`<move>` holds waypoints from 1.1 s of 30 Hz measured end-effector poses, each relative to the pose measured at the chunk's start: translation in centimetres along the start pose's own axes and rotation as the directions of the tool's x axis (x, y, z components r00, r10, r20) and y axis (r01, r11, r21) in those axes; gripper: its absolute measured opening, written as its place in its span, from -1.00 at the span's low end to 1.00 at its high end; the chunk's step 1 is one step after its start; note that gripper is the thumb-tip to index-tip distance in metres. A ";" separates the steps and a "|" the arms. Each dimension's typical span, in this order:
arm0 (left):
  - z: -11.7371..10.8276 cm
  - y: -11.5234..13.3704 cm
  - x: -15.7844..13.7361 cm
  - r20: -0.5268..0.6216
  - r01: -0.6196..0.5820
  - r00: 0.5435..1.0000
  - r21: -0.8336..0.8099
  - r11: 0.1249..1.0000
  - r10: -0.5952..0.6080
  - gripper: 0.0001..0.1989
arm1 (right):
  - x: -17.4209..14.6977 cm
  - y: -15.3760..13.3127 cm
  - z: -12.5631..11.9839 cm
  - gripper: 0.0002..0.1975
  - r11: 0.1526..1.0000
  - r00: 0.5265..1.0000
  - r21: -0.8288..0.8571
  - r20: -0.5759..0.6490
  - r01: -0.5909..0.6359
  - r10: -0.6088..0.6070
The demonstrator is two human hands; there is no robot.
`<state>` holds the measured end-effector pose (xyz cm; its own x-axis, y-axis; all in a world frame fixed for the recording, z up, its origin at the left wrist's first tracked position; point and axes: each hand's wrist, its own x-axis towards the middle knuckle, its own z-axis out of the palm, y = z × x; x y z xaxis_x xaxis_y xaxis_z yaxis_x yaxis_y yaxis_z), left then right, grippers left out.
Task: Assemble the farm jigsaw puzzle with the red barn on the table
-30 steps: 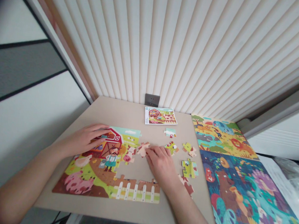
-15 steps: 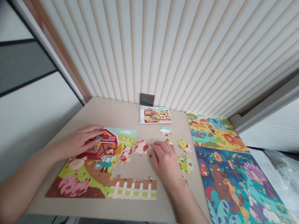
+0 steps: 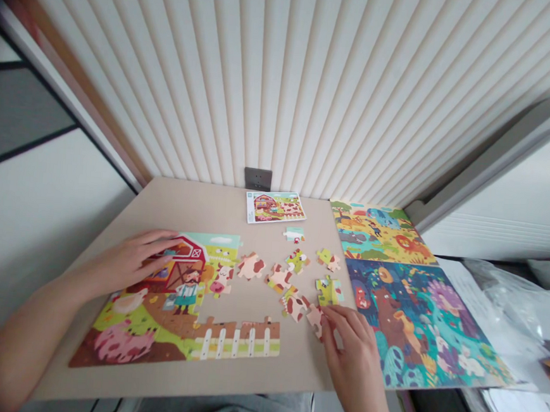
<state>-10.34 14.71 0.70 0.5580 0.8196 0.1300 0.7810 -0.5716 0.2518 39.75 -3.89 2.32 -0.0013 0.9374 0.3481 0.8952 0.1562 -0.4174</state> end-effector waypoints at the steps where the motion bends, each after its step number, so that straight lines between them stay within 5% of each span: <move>1: 0.0 0.0 0.0 0.000 0.000 1.000 -0.001 1.000 0.000 -0.48 | -0.6 -0.1 0.4 -0.79 1.000 1.000 0.001 0.009 0.006 -0.006; 15: 0.2 -0.2 0.1 -0.024 0.007 1.000 -0.029 1.000 -0.007 -0.45 | -1.4 -0.8 0.6 -0.76 1.000 1.000 -0.017 -0.027 0.009 -0.009; 25: 0.1 -0.1 0.4 0.002 -0.028 1.000 -0.004 1.000 0.028 -0.52 | 7.0 -9.0 4.3 -0.70 0.976 0.963 -0.052 0.182 0.210 -0.197; 33: -0.7 1.3 0.6 -0.002 -0.016 1.000 0.010 1.000 0.016 -0.56 | 11.7 -8.9 8.6 -0.51 0.960 0.927 -0.029 0.271 0.278 -0.260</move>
<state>-9.14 14.50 1.78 0.5701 0.8102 0.1361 0.7744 -0.5853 0.2405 27.92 8.37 2.90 -0.3545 0.9127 0.2033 0.8723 0.4011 -0.2795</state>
